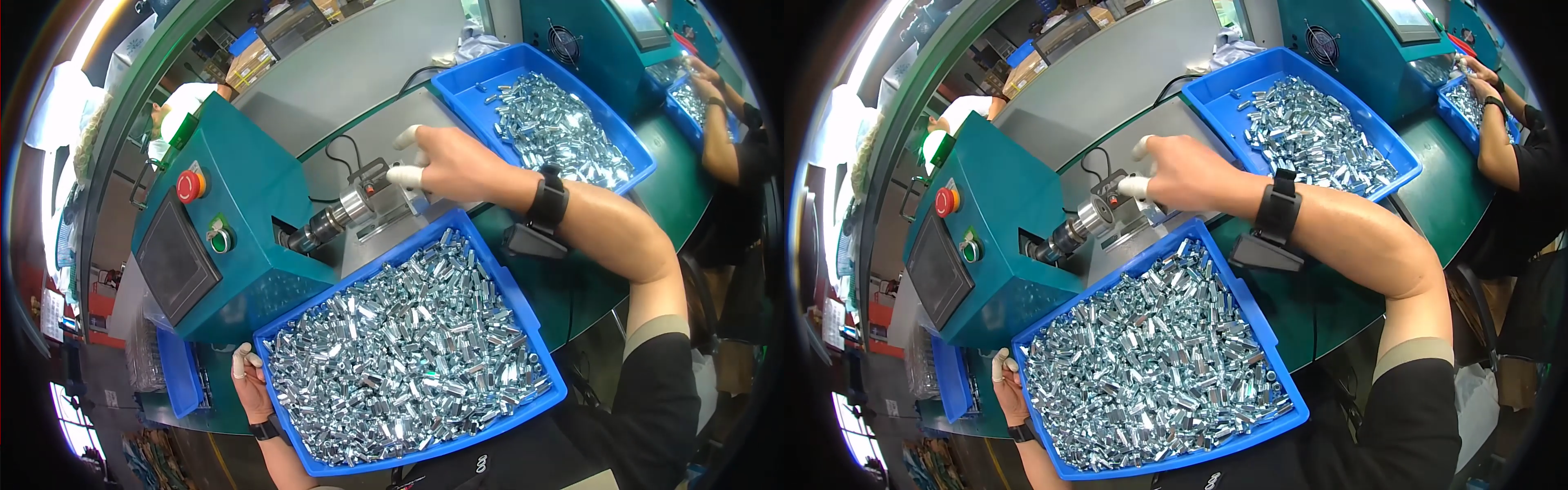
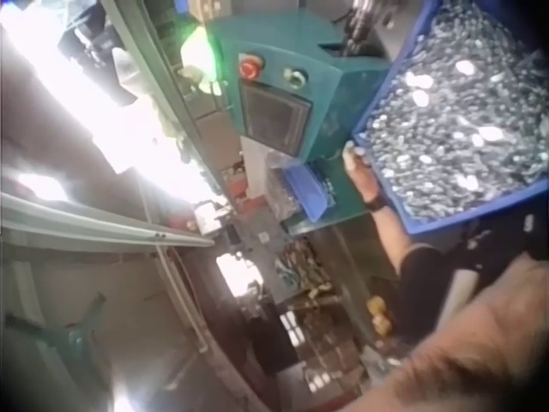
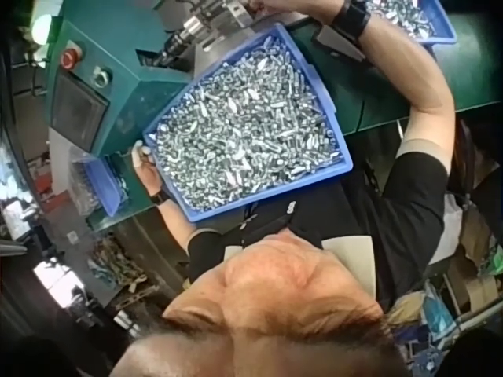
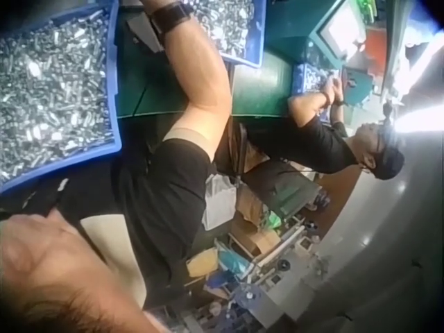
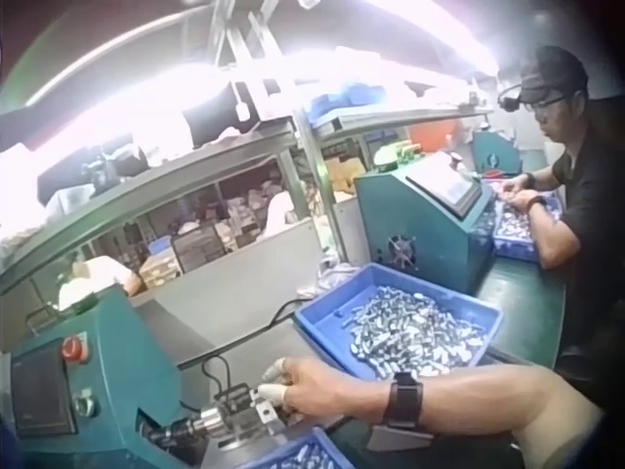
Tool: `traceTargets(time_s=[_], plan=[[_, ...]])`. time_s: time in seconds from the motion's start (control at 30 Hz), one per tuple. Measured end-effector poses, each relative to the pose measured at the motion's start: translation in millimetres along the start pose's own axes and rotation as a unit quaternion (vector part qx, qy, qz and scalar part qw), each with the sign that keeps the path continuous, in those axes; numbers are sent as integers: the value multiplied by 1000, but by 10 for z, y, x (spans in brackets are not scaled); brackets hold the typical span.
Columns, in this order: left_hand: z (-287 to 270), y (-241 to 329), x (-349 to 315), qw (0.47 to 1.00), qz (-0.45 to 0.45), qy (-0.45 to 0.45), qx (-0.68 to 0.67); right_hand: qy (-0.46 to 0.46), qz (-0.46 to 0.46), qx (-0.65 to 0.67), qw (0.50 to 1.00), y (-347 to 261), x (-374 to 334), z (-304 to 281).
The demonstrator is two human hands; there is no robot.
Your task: The person picks up a metal part from a blue bin, places it into the machine's clamp, and presses a green button. After the machine processes the part, the person removes it and places it into a different blue bin, repeating the process.
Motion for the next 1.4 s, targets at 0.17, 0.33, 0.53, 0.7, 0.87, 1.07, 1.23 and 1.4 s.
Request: traceTargets(time_s=[0.17,0.33,0.53,0.7,0.87,1.07,1.23,1.4], plan=[[-152,-42,48,1000,-12,-19,-5,8,-134,-258,957,-280,77,123],[-72,-68,31,1000,-3,-13,-8,-24,-103,-367,924,-524,141,-29],[18,-7,-43,1000,0,-8,-7,93,-31,-493,865,20,72,-884],[-36,4,42,1000,-13,-26,-10,16,-240,-329,913,68,-366,-786],[-103,-50,42,999,-3,-28,-21,-202,-353,-355,841,-409,-838,15],[34,33,8,1000,-8,-2,-8,-203,-376,-449,784,-398,-839,135],[62,97,119,999,-23,-31,30,-180,-365,-490,771,-401,-897,256],[72,78,199,997,-23,-61,39,-134,-362,-433,815,-445,-819,165]])
Point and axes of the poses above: each hand's wrist, its own x-axis towards the middle knuckle, its own z-axis out of the palm, y = z × x, the point moved 3 cm from there along x, towards the middle knuckle, and after that the axes turned 6 degrees about y, right-handed, at the moved point
